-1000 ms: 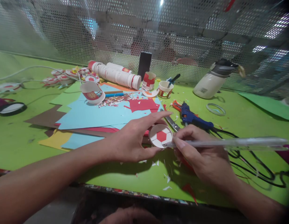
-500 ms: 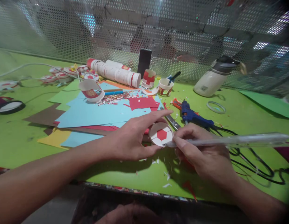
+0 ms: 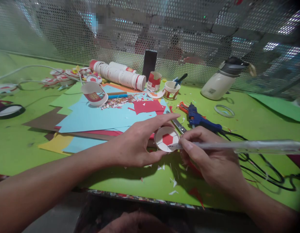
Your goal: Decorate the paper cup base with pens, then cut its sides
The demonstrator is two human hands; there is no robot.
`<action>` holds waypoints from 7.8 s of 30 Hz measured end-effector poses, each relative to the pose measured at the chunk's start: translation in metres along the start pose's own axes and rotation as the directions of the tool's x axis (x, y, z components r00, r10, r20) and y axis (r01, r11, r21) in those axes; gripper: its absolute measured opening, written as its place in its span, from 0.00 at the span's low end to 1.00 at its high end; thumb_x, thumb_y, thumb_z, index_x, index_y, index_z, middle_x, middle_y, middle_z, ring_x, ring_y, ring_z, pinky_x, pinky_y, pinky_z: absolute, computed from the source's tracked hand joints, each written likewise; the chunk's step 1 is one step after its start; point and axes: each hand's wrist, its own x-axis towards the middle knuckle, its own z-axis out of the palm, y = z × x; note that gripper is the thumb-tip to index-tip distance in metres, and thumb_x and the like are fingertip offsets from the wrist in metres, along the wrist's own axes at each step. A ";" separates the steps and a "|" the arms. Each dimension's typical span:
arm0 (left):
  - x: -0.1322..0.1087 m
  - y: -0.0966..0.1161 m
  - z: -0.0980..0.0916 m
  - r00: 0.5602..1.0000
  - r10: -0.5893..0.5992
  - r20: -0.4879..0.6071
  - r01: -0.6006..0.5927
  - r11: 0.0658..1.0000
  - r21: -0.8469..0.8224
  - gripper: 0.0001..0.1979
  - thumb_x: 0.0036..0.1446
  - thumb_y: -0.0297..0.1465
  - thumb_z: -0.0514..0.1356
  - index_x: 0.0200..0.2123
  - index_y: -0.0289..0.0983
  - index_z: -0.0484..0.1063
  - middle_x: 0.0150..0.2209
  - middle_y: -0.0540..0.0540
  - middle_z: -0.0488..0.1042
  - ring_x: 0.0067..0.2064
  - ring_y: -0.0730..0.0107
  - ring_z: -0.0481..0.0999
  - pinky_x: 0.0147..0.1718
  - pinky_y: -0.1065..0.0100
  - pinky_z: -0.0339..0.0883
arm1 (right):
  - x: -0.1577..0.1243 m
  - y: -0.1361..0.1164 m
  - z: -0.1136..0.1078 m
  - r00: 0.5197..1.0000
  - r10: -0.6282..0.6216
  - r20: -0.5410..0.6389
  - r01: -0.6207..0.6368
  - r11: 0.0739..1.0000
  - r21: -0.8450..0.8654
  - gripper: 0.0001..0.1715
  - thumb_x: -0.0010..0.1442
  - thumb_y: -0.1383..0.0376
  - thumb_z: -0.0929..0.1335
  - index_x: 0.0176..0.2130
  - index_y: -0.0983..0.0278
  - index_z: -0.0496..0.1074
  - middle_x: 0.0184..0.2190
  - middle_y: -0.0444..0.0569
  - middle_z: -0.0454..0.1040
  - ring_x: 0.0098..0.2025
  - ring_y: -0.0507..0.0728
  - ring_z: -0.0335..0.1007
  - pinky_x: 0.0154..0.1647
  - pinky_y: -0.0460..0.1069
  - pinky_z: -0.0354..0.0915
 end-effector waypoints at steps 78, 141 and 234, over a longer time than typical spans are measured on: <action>-0.001 -0.001 -0.004 0.991 0.130 0.024 -0.132 0.979 0.158 0.38 0.52 0.22 0.59 0.66 0.42 0.51 0.60 0.42 0.67 0.58 0.62 0.69 0.58 0.61 0.64 | 0.002 -0.004 -0.003 0.998 -0.003 0.061 0.006 0.999 -0.040 0.10 0.58 0.64 0.65 0.25 0.61 0.68 0.14 0.37 0.65 0.14 0.48 0.55 0.15 0.44 0.53; 0.004 -0.005 -0.004 0.995 -0.085 0.048 0.083 0.996 0.043 0.39 0.52 0.28 0.63 0.65 0.38 0.51 0.57 0.40 0.70 0.53 0.64 0.73 0.49 0.65 0.71 | 0.011 0.013 -0.005 0.985 0.123 -0.120 -0.072 0.929 0.363 0.11 0.64 0.54 0.66 0.39 0.57 0.73 0.30 0.43 0.75 0.31 0.53 0.72 0.34 0.48 0.68; 0.004 -0.011 0.004 0.998 0.038 -0.058 -0.031 0.992 0.126 0.20 0.56 0.34 0.63 0.51 0.37 0.66 0.48 0.43 0.75 0.46 0.67 0.76 0.42 0.69 0.74 | 0.007 0.020 0.009 0.953 0.279 0.120 -0.292 0.738 0.608 0.15 0.53 0.58 0.74 0.38 0.59 0.69 0.29 0.43 0.76 0.30 0.52 0.70 0.29 0.45 0.66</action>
